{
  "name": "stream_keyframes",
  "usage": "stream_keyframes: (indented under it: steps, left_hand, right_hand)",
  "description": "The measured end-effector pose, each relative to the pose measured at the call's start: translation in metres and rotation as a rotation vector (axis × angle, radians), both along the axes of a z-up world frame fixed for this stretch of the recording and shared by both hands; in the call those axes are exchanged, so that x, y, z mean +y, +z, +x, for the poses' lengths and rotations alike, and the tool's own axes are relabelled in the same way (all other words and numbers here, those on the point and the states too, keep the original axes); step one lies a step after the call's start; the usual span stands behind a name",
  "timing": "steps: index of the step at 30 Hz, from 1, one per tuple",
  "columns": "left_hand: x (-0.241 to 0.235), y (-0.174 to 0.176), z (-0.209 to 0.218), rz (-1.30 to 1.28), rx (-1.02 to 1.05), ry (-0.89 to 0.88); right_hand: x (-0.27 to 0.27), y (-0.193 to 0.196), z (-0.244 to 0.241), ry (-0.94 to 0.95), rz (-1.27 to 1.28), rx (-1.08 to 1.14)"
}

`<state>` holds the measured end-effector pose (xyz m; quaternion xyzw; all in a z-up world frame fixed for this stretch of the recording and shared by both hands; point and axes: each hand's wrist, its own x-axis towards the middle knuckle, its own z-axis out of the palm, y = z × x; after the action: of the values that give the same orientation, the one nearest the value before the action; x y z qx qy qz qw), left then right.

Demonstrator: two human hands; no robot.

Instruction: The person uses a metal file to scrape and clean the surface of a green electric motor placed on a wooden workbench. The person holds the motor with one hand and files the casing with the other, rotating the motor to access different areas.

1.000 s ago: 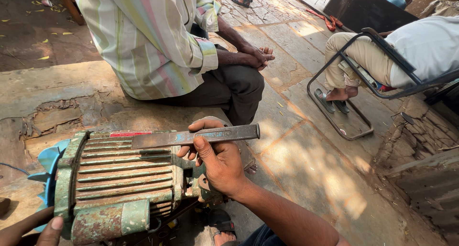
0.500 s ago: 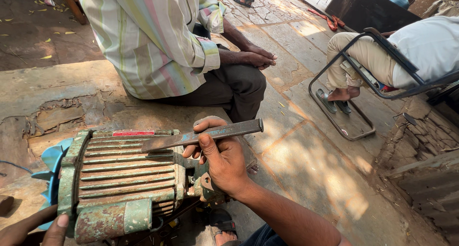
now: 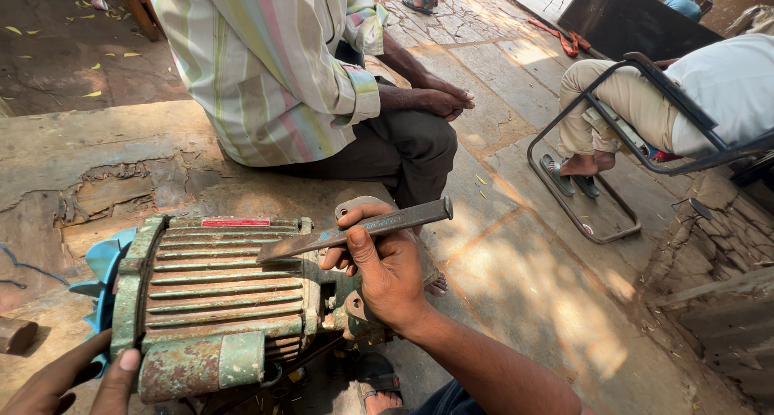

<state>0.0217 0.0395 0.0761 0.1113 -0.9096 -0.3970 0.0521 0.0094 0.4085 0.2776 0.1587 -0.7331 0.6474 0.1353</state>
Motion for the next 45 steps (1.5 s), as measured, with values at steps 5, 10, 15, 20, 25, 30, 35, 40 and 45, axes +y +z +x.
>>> stream_keyframes:
  steps: [5,10,15,20,25,30,35,40,45]
  left_hand:
    - [0.012,0.013,0.007,0.122,0.083,0.036]
    - [0.02,0.033,0.012,0.04,0.046,0.044]
    - [0.022,0.04,0.014,0.101,-0.013,0.068]
    - [0.021,0.037,0.004,0.073,-0.102,0.07]
    - [0.018,0.035,0.004,0.055,-0.118,0.071]
    - [0.018,0.036,0.003,0.041,-0.146,0.068]
    - [0.022,0.038,0.01,0.132,-0.002,0.064]
    - [0.018,0.033,0.004,0.057,-0.121,0.067]
    - [0.008,-0.007,-0.001,0.099,0.046,0.027]
  right_hand:
    - [0.001,-0.001,0.002,-0.012,0.017,-0.033]
    - [0.001,-0.001,0.005,-0.003,-0.019,0.014]
    - [-0.001,-0.001,0.008,0.043,-0.097,0.038]
    - [-0.001,0.001,0.004,0.101,-0.04,0.019]
    - [-0.001,-0.001,0.0,0.116,-0.058,-0.098]
    - [0.001,-0.004,0.005,0.004,-0.072,0.063]
    - [-0.001,-0.001,0.004,0.038,-0.02,0.024]
    - [-0.004,0.001,0.001,0.039,0.07,-0.105]
    - [0.0,-0.002,0.007,-0.013,-0.039,0.057]
